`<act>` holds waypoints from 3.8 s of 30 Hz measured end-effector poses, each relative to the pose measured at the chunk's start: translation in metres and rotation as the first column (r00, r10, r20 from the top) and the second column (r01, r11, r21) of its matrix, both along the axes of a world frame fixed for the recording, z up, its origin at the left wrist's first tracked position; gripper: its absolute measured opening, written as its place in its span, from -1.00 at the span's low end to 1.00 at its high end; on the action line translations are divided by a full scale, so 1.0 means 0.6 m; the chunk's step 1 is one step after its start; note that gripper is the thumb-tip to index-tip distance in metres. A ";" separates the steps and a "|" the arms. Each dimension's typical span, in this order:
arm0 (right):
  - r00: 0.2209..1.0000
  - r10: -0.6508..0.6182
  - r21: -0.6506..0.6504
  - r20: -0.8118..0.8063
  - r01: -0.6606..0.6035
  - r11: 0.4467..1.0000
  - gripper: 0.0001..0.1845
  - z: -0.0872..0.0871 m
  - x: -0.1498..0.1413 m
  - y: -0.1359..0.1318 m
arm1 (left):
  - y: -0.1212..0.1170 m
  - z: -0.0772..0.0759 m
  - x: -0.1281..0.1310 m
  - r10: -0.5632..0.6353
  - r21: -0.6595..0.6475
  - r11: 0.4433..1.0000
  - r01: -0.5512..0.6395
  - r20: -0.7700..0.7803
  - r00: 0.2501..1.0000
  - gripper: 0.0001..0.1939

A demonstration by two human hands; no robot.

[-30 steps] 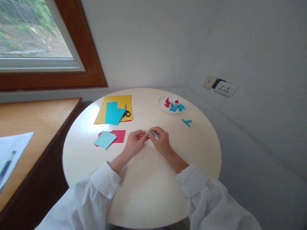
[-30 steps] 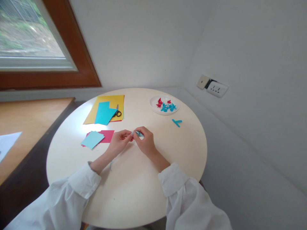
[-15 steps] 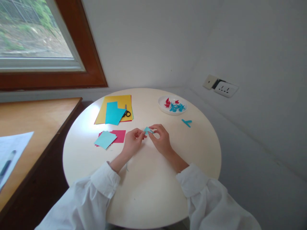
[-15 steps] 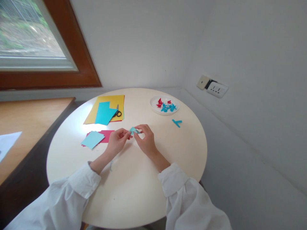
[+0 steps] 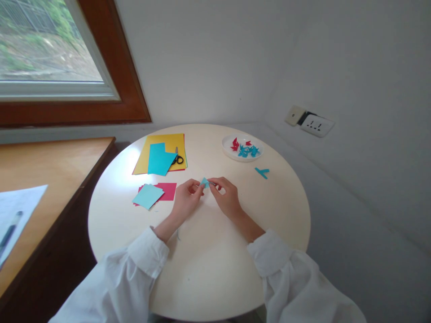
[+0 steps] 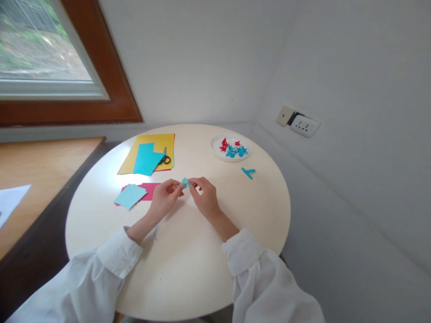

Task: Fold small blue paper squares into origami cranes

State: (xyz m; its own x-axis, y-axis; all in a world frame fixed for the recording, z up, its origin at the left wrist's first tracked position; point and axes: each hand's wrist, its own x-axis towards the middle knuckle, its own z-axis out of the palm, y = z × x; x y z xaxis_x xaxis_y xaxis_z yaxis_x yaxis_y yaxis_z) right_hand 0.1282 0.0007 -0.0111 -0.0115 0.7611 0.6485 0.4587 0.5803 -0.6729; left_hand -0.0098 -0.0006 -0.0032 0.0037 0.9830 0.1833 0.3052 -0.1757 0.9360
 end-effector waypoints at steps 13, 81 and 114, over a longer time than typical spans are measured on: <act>0.959 0.074 -0.247 -0.273 -0.144 0.958 -0.87 -0.007 -0.002 0.005 | 0.014 -0.021 -0.006 -0.114 0.198 0.975 0.103 0.048 0.992 -0.79; 0.876 0.077 -0.271 -0.475 -0.229 0.935 -0.87 -0.001 -0.015 -0.005 | 0.003 -0.007 -0.003 -0.068 0.234 0.972 0.018 0.207 0.976 -0.91; 0.937 0.078 -0.150 -0.341 -0.137 0.979 -0.96 0.004 -0.022 -0.011 | -0.004 0.001 0.002 0.010 0.313 0.948 -0.056 0.146 0.989 -0.85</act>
